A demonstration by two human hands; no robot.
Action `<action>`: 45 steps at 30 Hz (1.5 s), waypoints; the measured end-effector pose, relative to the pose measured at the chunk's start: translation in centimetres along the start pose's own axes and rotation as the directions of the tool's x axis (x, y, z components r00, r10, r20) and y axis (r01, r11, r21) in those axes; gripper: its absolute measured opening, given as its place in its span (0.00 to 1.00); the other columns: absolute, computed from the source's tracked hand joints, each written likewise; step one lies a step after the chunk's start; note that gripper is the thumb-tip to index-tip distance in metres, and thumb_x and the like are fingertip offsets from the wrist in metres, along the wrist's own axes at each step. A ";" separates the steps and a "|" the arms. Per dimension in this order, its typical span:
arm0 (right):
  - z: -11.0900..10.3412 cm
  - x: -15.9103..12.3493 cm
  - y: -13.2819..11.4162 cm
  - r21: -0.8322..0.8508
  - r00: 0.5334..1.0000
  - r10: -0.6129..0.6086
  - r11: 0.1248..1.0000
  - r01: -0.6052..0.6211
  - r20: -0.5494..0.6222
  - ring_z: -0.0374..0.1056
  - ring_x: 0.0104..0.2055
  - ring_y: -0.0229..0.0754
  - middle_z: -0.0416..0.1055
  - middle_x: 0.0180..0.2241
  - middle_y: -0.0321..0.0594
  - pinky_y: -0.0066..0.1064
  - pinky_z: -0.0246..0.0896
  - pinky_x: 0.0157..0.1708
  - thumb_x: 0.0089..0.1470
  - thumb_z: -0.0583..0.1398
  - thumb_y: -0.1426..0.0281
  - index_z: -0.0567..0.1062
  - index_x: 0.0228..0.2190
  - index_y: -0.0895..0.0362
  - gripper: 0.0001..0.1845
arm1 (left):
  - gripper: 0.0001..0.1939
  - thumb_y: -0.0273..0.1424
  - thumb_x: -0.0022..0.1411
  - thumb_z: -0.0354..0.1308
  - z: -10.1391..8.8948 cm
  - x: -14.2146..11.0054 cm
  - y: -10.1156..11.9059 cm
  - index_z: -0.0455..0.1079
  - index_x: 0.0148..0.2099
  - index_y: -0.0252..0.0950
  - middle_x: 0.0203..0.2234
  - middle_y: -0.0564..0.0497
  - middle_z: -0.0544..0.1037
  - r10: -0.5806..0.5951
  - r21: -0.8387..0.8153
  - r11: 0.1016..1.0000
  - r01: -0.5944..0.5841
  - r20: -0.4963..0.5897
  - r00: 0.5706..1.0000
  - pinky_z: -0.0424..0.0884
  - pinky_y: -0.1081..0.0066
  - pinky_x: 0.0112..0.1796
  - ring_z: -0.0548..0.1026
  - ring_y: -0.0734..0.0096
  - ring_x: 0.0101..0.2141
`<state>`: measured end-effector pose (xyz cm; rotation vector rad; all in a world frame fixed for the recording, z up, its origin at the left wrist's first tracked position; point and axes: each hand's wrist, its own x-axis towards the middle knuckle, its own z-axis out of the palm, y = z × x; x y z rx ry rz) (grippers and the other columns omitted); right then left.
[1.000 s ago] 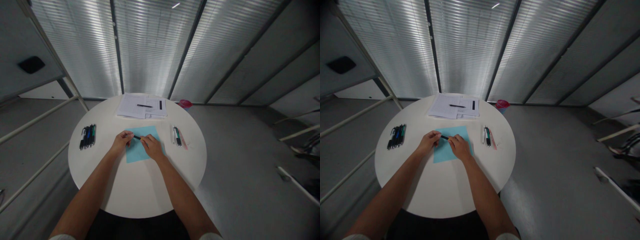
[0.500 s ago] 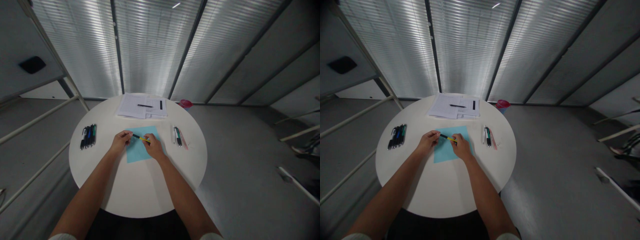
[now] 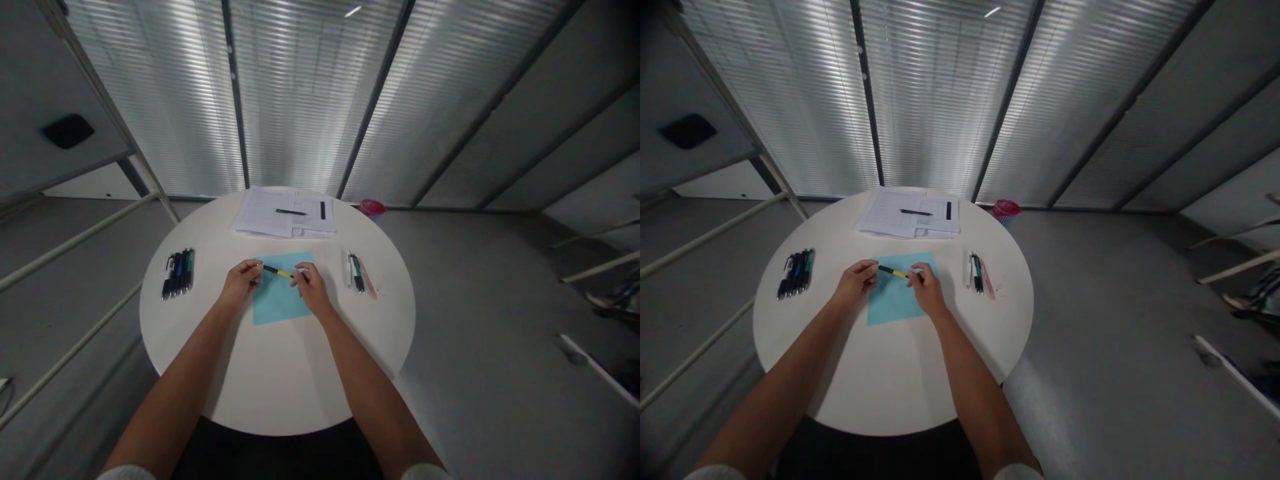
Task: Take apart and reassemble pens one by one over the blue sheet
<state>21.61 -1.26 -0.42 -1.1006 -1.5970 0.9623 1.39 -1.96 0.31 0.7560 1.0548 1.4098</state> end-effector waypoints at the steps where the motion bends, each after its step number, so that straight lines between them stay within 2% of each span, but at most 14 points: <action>1: 0.0 0.0 0.0 0.037 1.000 0.009 0.999 -0.009 -0.002 0.62 0.21 0.34 0.71 0.25 0.32 0.25 0.57 0.23 0.55 0.56 0.58 0.66 0.41 0.52 0.14 | 0.15 0.32 0.45 0.69 0.0 0.0 0.0 0.72 0.35 0.33 0.19 0.56 0.66 0.003 -0.001 1.000 -0.003 0.000 1.000 0.57 0.78 0.20 0.64 0.80 0.20; 4: -0.1 0.1 -0.2 0.135 0.999 0.048 0.990 -0.049 0.008 0.58 0.17 0.31 0.72 0.26 0.31 0.23 0.53 0.17 0.51 0.59 0.58 0.65 0.41 0.52 0.18 | 0.14 0.32 0.45 0.69 0.0 0.0 -0.1 0.72 0.36 0.33 0.18 0.56 0.65 0.011 -0.005 1.000 -0.011 0.001 1.000 0.57 0.78 0.20 0.64 0.80 0.20; 8: -0.2 0.2 -0.5 0.196 0.987 0.156 0.968 -0.159 0.027 0.53 0.11 0.31 0.65 0.14 0.26 0.23 0.47 0.12 0.55 0.54 0.55 0.67 0.38 0.53 0.16 | 0.14 0.31 0.46 0.68 -0.1 0.1 -0.2 0.72 0.36 0.33 0.18 0.56 0.65 0.013 -0.002 1.000 -0.013 0.022 1.000 0.57 0.78 0.20 0.64 0.80 0.20; 13: -0.4 0.5 -0.2 0.307 0.993 0.115 0.945 -0.114 0.015 0.56 0.14 0.29 0.70 0.22 0.29 0.21 0.50 0.14 0.49 0.61 0.58 0.67 0.37 0.54 0.16 | 0.13 0.32 0.47 0.69 -0.3 0.2 -0.4 0.72 0.36 0.34 0.20 0.56 0.66 0.014 -0.024 1.000 -0.013 0.005 1.000 0.58 0.78 0.20 0.64 0.81 0.20; 17: -0.3 0.6 -0.1 0.274 0.986 0.165 0.947 -0.165 0.026 0.54 0.11 0.30 0.65 0.14 0.27 0.22 0.45 0.11 0.53 0.56 0.54 0.67 0.33 0.54 0.15 | 0.12 0.32 0.47 0.68 -0.3 0.4 -0.6 0.72 0.34 0.33 0.19 0.56 0.65 0.032 -0.023 0.999 -0.031 0.025 0.999 0.57 0.78 0.20 0.63 0.81 0.20; 20: -0.5 0.7 -0.4 0.224 0.981 0.194 0.956 -0.189 0.002 0.54 0.10 0.31 0.63 0.11 0.27 0.22 0.46 0.10 0.53 0.55 0.52 0.66 0.28 0.55 0.18 | 0.12 0.32 0.47 0.68 -0.3 0.4 -0.7 0.72 0.33 0.33 0.19 0.56 0.65 0.037 -0.015 0.999 -0.036 0.027 0.999 0.56 0.78 0.20 0.63 0.81 0.20; 26: -1.1 0.9 -1.3 0.226 0.958 0.270 0.943 -0.244 -0.093 0.55 0.09 0.31 0.61 0.09 0.27 0.23 0.46 0.10 0.50 0.57 0.49 0.61 0.21 0.54 0.23 | 0.13 0.34 0.47 0.68 -0.2 0.2 -1.0 0.73 0.33 0.32 0.16 0.56 0.66 0.095 0.164 0.981 -0.108 0.086 0.992 0.57 0.76 0.19 0.62 0.80 0.17; 32: -1.0 0.9 -1.3 0.260 0.933 0.342 0.916 -0.305 -0.111 0.57 0.09 0.33 0.62 0.09 0.28 0.24 0.45 0.09 0.49 0.57 0.46 0.60 0.21 0.54 0.25 | 0.13 0.35 0.46 0.68 0.1 -0.3 -0.8 0.73 0.32 0.32 0.16 0.56 0.67 0.106 0.301 0.945 -0.125 0.078 0.991 0.56 0.75 0.19 0.61 0.80 0.16; 36: -0.7 1.2 -0.8 0.380 0.932 0.334 0.887 -0.261 -0.139 0.61 0.14 0.34 0.65 0.13 0.30 0.24 0.51 0.12 0.49 0.55 0.44 0.62 0.24 0.54 0.25 | 0.13 0.36 0.46 0.68 0.4 -0.6 -0.7 0.73 0.31 0.33 0.16 0.56 0.67 0.096 0.354 0.926 -0.129 0.110 0.989 0.54 0.76 0.19 0.60 0.80 0.17; 38: -0.5 1.4 -0.7 0.476 0.933 0.333 0.848 -0.234 -0.136 0.66 0.20 0.36 0.68 0.20 0.33 0.25 0.59 0.17 0.49 0.54 0.44 0.65 0.26 0.54 0.25 | 0.13 0.36 0.45 0.69 0.6 -0.6 -0.8 0.74 0.31 0.34 0.16 0.56 0.68 0.092 0.377 0.917 -0.132 0.122 0.988 0.54 0.75 0.20 0.60 0.80 0.17; 41: -0.3 1.6 -1.1 0.582 0.940 0.338 0.776 -0.245 -0.056 0.70 0.32 0.40 0.71 0.30 0.39 0.31 0.66 0.28 0.50 0.50 0.41 0.65 0.27 0.53 0.28 | 0.12 0.35 0.43 0.69 0.9 -0.9 -0.8 0.75 0.30 0.34 0.18 0.54 0.70 0.109 0.417 0.895 -0.160 0.142 0.984 0.54 0.75 0.21 0.61 0.79 0.18; 43: -0.5 1.6 -1.6 0.631 0.944 0.328 0.729 -0.263 0.014 0.70 0.36 0.44 0.69 0.30 0.40 0.35 0.67 0.32 0.49 0.48 0.38 0.63 0.25 0.53 0.30 | 0.11 0.33 0.44 0.69 1.0 -1.1 -0.7 0.75 0.31 0.34 0.20 0.52 0.72 0.144 0.462 0.861 -0.214 0.182 0.973 0.56 0.75 0.22 0.63 0.77 0.20; 45: -1.1 1.5 -2.1 0.666 0.948 0.316 0.698 -0.264 0.046 0.68 0.35 0.45 0.66 0.26 0.38 0.38 0.66 0.33 0.48 0.48 0.38 0.59 0.22 0.53 0.30 | 0.09 0.30 0.45 0.67 1.1 -1.5 -0.5 0.76 0.32 0.35 0.22 0.50 0.73 0.184 0.504 0.815 -0.286 0.243 0.952 0.58 0.74 0.24 0.64 0.76 0.21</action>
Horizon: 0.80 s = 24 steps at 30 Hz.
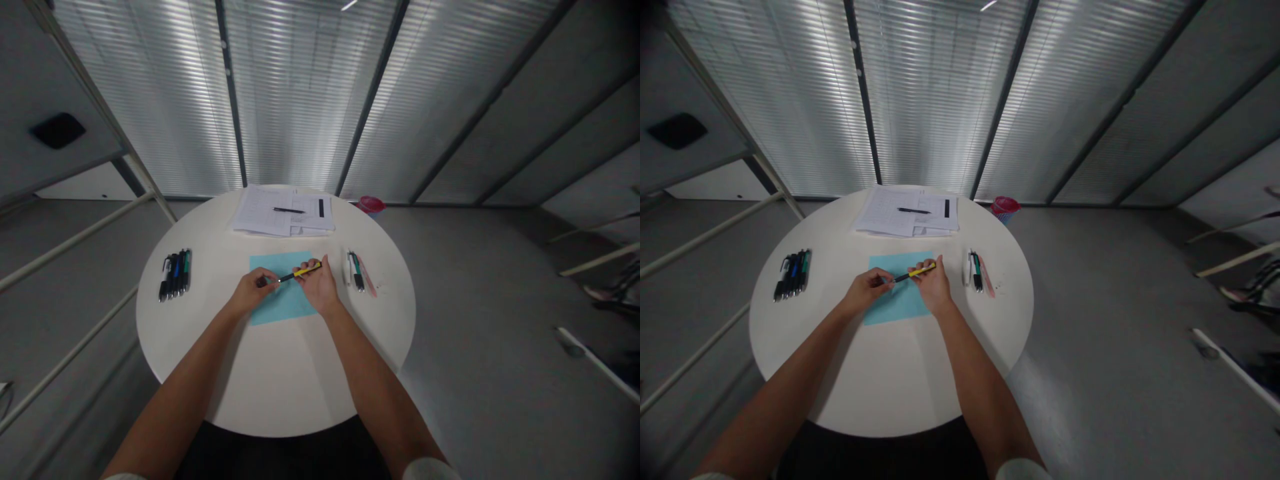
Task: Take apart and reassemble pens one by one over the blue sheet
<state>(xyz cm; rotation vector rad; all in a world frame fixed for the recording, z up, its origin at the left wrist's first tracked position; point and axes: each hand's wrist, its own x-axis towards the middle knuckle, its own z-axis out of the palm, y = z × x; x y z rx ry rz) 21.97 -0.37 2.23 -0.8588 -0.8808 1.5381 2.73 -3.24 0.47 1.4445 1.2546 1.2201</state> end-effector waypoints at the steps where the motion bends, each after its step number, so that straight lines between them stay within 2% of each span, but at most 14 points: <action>1: -0.2 -0.2 -0.4 0.015 1.000 -0.010 1.000 0.010 -0.015 0.67 0.32 0.44 0.64 0.24 0.37 0.39 0.65 0.32 0.49 0.47 0.38 0.58 0.22 0.52 0.30 | 0.08 0.28 0.46 0.66 -0.1 -0.1 0.1 0.77 0.33 0.35 0.23 0.49 0.74 0.035 0.026 0.999 -0.035 0.017 0.999 0.59 0.74 0.25 0.65 0.75 0.22; 3: -0.9 -0.5 -1.3 0.049 1.000 -0.024 0.999 0.024 0.004 0.63 0.29 0.43 0.60 0.22 0.36 0.40 0.64 0.32 0.51 0.45 0.40 0.57 0.21 0.52 0.29 | 0.08 0.25 0.48 0.63 -0.3 -0.2 0.0 0.77 0.34 0.35 0.25 0.47 0.75 0.080 0.052 0.995 -0.082 0.046 0.996 0.61 0.72 0.27 0.66 0.73 0.24; 5: -1.8 -0.7 -2.1 0.114 0.998 -0.063 0.991 0.065 -0.023 0.59 0.25 0.40 0.56 0.20 0.34 0.38 0.63 0.30 0.53 0.45 0.43 0.57 0.20 0.52 0.27 | 0.07 0.25 0.49 0.61 -0.5 -0.1 -0.3 0.77 0.33 0.34 0.26 0.46 0.75 0.069 0.050 0.996 -0.072 0.066 0.995 0.61 0.71 0.27 0.67 0.71 0.25; 9: -2.8 -0.9 -2.8 0.196 0.994 -0.111 0.975 0.109 0.000 0.51 0.19 0.36 0.49 0.18 0.31 0.33 0.57 0.23 0.55 0.47 0.50 0.54 0.18 0.53 0.23 | 0.07 0.28 0.51 0.60 -0.7 0.3 -1.1 0.76 0.34 0.34 0.26 0.46 0.75 -0.046 -0.035 0.998 0.049 0.078 0.996 0.60 0.72 0.24 0.67 0.72 0.23; 12: -2.7 -0.9 -3.0 0.171 0.989 -0.144 0.974 0.145 -0.017 0.48 0.19 0.36 0.47 0.18 0.31 0.30 0.53 0.20 0.54 0.48 0.52 0.54 0.18 0.53 0.22 | 0.08 0.29 0.50 0.61 -0.7 0.4 -1.2 0.76 0.34 0.34 0.24 0.48 0.74 -0.095 -0.097 0.990 0.103 0.085 0.992 0.58 0.74 0.22 0.65 0.75 0.21; 15: -2.4 -0.9 -3.2 0.126 0.984 -0.161 0.977 0.170 -0.077 0.47 0.19 0.35 0.50 0.19 0.31 0.28 0.48 0.18 0.50 0.56 0.56 0.58 0.21 0.52 0.17 | 0.08 0.29 0.48 0.62 -0.7 0.4 -0.9 0.76 0.34 0.33 0.23 0.49 0.74 -0.109 -0.171 0.978 0.121 0.078 0.991 0.57 0.74 0.21 0.64 0.76 0.19; 18: -2.3 -0.7 -3.2 0.111 0.980 -0.154 0.980 0.168 -0.125 0.47 0.17 0.33 0.48 0.18 0.28 0.26 0.45 0.16 0.45 0.62 0.62 0.61 0.23 0.52 0.14 | 0.09 0.30 0.49 0.62 -0.9 0.5 -0.5 0.75 0.33 0.32 0.22 0.50 0.73 -0.126 -0.267 0.954 0.132 0.040 0.991 0.56 0.74 0.20 0.64 0.77 0.18; 20: -2.4 -0.6 -3.1 0.073 0.981 -0.141 0.986 0.152 -0.133 0.55 0.19 0.35 0.50 0.17 0.29 0.26 0.52 0.18 0.49 0.59 0.56 0.65 0.25 0.52 0.14 | 0.09 0.30 0.49 0.62 -1.0 0.6 -0.5 0.74 0.33 0.32 0.22 0.50 0.73 -0.139 -0.338 0.931 0.136 0.015 0.990 0.57 0.75 0.20 0.65 0.77 0.18; 21: -2.5 -0.5 -2.9 0.034 0.983 -0.135 0.990 0.140 -0.121 0.61 0.22 0.37 0.53 0.17 0.30 0.28 0.56 0.21 0.51 0.55 0.51 0.67 0.27 0.52 0.17 | 0.09 0.30 0.48 0.62 -1.1 0.6 -0.6 0.74 0.33 0.32 0.21 0.51 0.72 -0.147 -0.371 0.918 0.138 0.005 0.989 0.57 0.75 0.20 0.65 0.77 0.19; 24: -2.6 -0.5 -2.4 -0.146 0.996 -0.080 0.987 0.074 -0.039 0.68 0.26 0.42 0.58 0.16 0.34 0.32 0.63 0.26 0.53 0.43 0.40 0.72 0.32 0.55 0.35 | 0.09 0.31 0.48 0.62 -1.2 0.7 -0.8 0.74 0.34 0.32 0.21 0.51 0.72 -0.163 -0.436 0.888 0.146 -0.002 0.987 0.57 0.75 0.20 0.66 0.77 0.19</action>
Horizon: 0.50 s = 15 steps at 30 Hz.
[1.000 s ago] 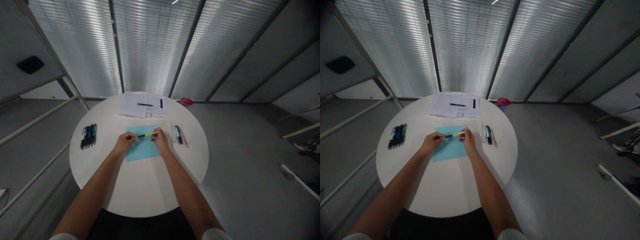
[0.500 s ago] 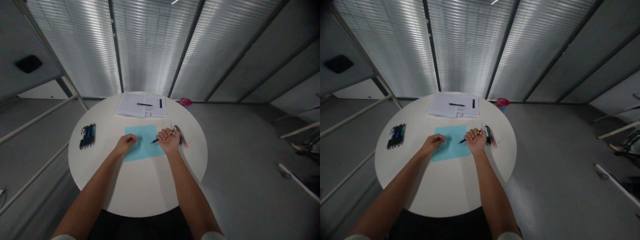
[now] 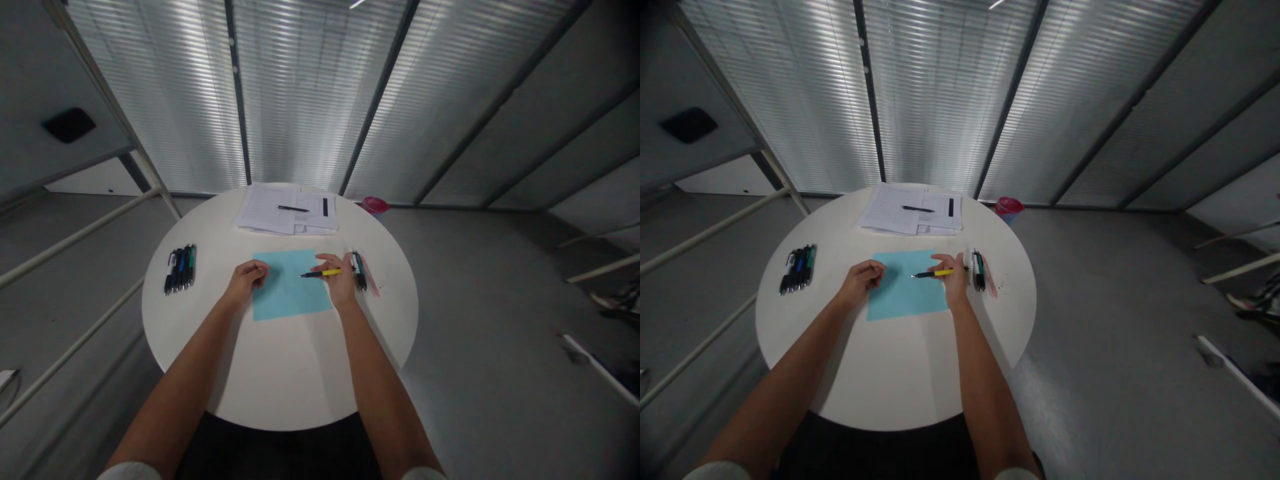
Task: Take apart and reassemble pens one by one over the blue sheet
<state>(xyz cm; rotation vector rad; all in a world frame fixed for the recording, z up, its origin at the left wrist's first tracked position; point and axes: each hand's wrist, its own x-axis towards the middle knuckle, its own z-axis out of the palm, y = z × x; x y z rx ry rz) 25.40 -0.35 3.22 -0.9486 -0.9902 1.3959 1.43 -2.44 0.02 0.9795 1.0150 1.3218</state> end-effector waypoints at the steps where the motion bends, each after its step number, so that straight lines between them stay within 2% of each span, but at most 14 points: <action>1: 0.1 0.0 0.2 -0.068 0.999 0.025 0.997 -0.023 0.024 0.67 0.23 0.42 0.58 0.14 0.34 0.32 0.63 0.25 0.52 0.41 0.39 0.73 0.32 0.57 0.38 | 0.10 0.31 0.48 0.63 0.0 0.0 -0.1 0.74 0.34 0.32 0.21 0.51 0.72 -0.003 -0.008 1.000 0.003 -0.003 1.000 0.57 0.75 0.20 0.66 0.77 0.19; 3: 0.4 -0.2 0.7 -0.174 0.999 0.034 0.984 -0.029 0.030 0.65 0.19 0.40 0.59 0.13 0.33 0.31 0.61 0.23 0.51 0.43 0.39 0.73 0.33 0.57 0.37 | 0.10 0.31 0.48 0.63 -0.1 0.0 -0.2 0.74 0.34 0.31 0.21 0.51 0.72 -0.004 -0.006 1.000 0.004 -0.006 1.000 0.57 0.75 0.20 0.66 0.77 0.19; 5: 0.9 -0.5 1.1 -0.263 0.997 -0.082 0.962 0.080 0.003 0.64 0.21 0.38 0.65 0.18 0.34 0.28 0.59 0.21 0.49 0.54 0.44 0.71 0.33 0.55 0.27 | 0.10 0.31 0.48 0.63 -0.1 0.1 -0.2 0.74 0.34 0.31 0.21 0.50 0.72 -0.001 0.001 1.000 0.001 0.001 1.000 0.57 0.75 0.20 0.66 0.77 0.19; 6: 1.2 -0.7 1.3 -0.325 0.987 -0.163 0.934 0.151 -0.012 0.62 0.20 0.36 0.64 0.19 0.31 0.26 0.56 0.20 0.47 0.59 0.48 0.70 0.33 0.53 0.22 | 0.10 0.31 0.48 0.63 -0.1 0.1 -0.3 0.74 0.34 0.31 0.21 0.50 0.72 0.000 0.007 1.000 0.000 0.008 1.000 0.57 0.75 0.19 0.66 0.77 0.19; 8: 1.5 -1.1 1.8 -0.430 0.971 -0.238 0.878 0.208 -0.017 0.54 0.17 0.33 0.58 0.16 0.26 0.24 0.49 0.17 0.49 0.61 0.56 0.68 0.32 0.52 0.14 | 0.09 0.31 0.48 0.63 0.0 0.1 -0.3 0.74 0.33 0.31 0.21 0.50 0.72 0.008 0.029 1.000 -0.008 0.014 1.000 0.57 0.75 0.19 0.66 0.77 0.19; 10: 1.6 -1.4 2.2 -0.481 0.984 -0.165 0.859 0.176 0.067 0.51 0.15 0.33 0.56 0.14 0.25 0.24 0.46 0.16 0.52 0.57 0.61 0.68 0.35 0.51 0.09 | 0.09 0.31 0.48 0.63 0.1 0.1 -0.2 0.74 0.33 0.32 0.21 0.51 0.72 0.008 0.072 0.997 -0.009 0.020 1.000 0.57 0.75 0.19 0.65 0.77 0.18; 12: 1.6 -1.4 2.6 -0.533 0.985 -0.072 0.834 0.144 0.154 0.53 0.15 0.34 0.57 0.13 0.26 0.25 0.46 0.16 0.55 0.53 0.63 0.70 0.33 0.51 0.09 | 0.09 0.31 0.48 0.63 0.3 0.0 -0.1 0.74 0.33 0.31 0.20 0.51 0.72 0.004 0.126 0.992 -0.008 0.032 0.999 0.57 0.75 0.19 0.64 0.77 0.17; 15: 1.4 -1.2 3.0 -0.643 0.973 -0.103 0.735 0.214 0.206 0.57 0.20 0.35 0.61 0.16 0.30 0.25 0.48 0.20 0.53 0.52 0.66 0.71 0.24 0.53 0.12 | 0.08 0.30 0.49 0.62 0.4 -0.2 0.0 0.74 0.33 0.31 0.20 0.50 0.72 0.012 0.206 0.978 -0.024 0.059 0.998 0.58 0.75 0.20 0.64 0.77 0.17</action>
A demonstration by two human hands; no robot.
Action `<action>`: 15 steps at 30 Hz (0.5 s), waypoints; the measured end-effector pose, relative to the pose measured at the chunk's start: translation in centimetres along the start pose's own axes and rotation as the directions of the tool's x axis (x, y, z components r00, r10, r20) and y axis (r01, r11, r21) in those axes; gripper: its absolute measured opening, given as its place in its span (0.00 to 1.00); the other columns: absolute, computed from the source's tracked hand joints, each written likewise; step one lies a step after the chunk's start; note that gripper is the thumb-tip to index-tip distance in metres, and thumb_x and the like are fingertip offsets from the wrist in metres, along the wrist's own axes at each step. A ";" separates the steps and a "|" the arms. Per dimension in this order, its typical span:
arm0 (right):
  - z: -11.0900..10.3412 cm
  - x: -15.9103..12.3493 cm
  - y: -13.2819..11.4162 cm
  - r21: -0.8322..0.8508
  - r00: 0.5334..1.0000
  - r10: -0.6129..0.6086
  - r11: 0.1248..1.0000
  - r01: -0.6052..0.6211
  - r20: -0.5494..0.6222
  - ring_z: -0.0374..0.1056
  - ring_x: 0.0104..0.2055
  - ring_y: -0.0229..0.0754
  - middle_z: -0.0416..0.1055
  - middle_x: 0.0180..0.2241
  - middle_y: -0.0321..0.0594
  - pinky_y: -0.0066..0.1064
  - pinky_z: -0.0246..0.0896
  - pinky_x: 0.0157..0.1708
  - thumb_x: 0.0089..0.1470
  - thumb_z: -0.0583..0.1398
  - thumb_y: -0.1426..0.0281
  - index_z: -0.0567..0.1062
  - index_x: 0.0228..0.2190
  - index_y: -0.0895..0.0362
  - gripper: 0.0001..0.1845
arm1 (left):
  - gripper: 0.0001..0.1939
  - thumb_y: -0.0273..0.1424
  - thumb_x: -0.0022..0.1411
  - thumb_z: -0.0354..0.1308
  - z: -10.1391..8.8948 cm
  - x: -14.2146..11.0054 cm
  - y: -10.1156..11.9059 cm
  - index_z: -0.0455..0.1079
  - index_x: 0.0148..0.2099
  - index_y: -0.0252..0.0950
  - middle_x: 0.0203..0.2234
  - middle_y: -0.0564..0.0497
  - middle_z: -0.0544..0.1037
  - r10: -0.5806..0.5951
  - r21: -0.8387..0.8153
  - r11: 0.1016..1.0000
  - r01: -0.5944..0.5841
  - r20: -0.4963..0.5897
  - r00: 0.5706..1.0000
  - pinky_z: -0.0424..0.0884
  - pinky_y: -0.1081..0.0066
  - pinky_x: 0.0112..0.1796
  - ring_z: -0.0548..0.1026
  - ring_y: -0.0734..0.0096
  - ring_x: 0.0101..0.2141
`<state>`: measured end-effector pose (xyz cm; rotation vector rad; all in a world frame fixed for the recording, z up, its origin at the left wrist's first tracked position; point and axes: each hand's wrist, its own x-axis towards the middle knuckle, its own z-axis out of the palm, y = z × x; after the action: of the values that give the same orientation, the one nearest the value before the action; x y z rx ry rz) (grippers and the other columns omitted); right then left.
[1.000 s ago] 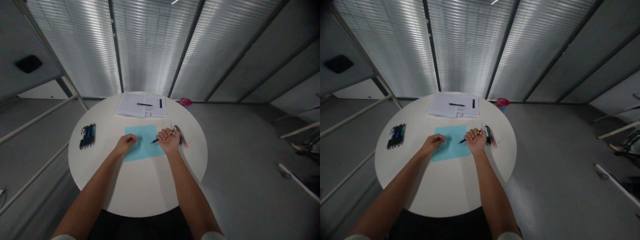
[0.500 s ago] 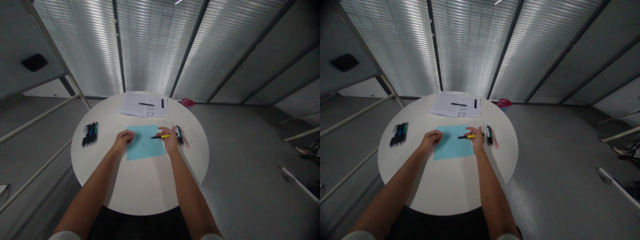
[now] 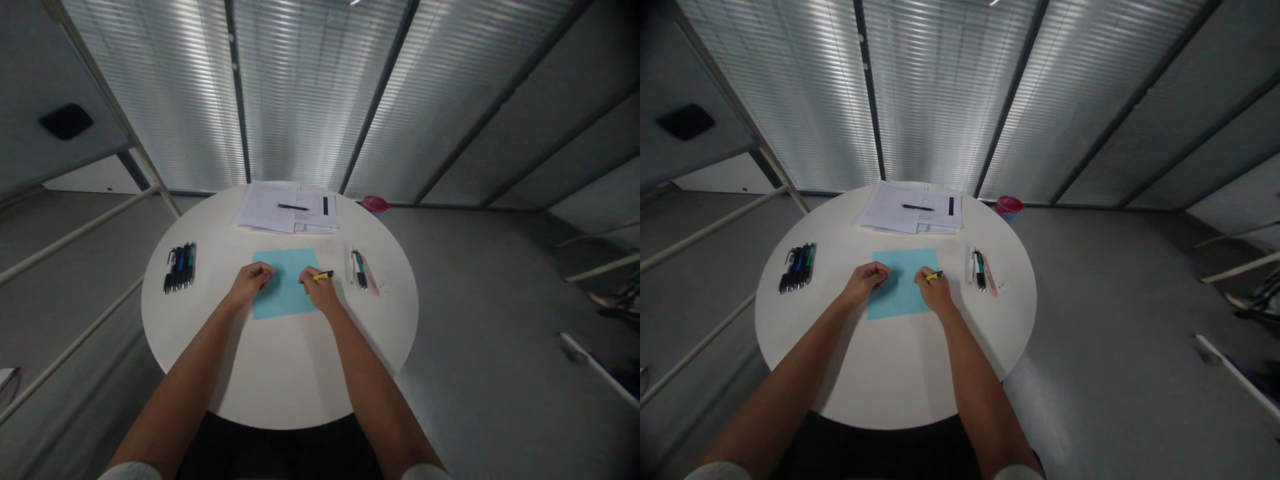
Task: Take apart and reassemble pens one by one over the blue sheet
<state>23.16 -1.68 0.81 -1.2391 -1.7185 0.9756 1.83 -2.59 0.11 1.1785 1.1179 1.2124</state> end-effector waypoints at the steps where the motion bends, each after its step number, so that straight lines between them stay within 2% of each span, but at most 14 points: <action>1: 0.0 0.1 0.1 -0.039 1.000 -0.024 0.999 0.024 -0.018 0.58 0.21 0.36 0.62 0.17 0.31 0.25 0.49 0.22 0.52 0.52 0.67 0.70 0.21 0.53 0.12 | 0.08 0.30 0.49 0.61 0.0 0.0 0.0 0.75 0.33 0.32 0.20 0.50 0.72 0.009 0.024 1.000 -0.009 0.004 1.000 0.57 0.75 0.20 0.64 0.77 0.18; 7: 0.6 0.2 0.5 -0.126 0.999 -0.026 0.992 0.021 -0.039 0.57 0.21 0.37 0.62 0.17 0.30 0.26 0.46 0.22 0.50 0.52 0.71 0.72 0.27 0.51 0.09 | 0.12 0.24 0.47 0.55 0.0 0.1 -1.0 0.76 0.34 0.33 0.23 0.49 0.74 0.023 0.105 0.994 -0.027 0.040 0.999 0.58 0.74 0.21 0.66 0.75 0.19; 10: 0.7 0.2 0.4 -0.203 0.999 -0.042 0.979 0.035 -0.032 0.57 0.21 0.37 0.63 0.18 0.32 0.27 0.45 0.23 0.52 0.52 0.69 0.72 0.24 0.51 0.10 | 0.15 0.23 0.45 0.51 0.0 0.3 -1.3 0.76 0.34 0.33 0.23 0.49 0.74 0.022 0.126 0.992 -0.027 0.042 0.999 0.58 0.75 0.20 0.66 0.74 0.20; 15: -0.1 0.6 0.3 -0.320 0.996 -0.015 0.947 -0.015 -0.092 0.59 0.24 0.38 0.64 0.18 0.34 0.28 0.46 0.25 0.53 0.50 0.70 0.68 0.20 0.53 0.13 | 0.12 0.24 0.46 0.51 0.1 0.3 -1.2 0.75 0.32 0.33 0.22 0.50 0.73 0.029 0.172 0.985 -0.032 0.020 0.999 0.57 0.75 0.20 0.65 0.75 0.19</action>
<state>23.26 -1.03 0.71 -1.4662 -1.8525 0.6409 2.02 -2.34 -1.05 1.3381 1.2146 1.1440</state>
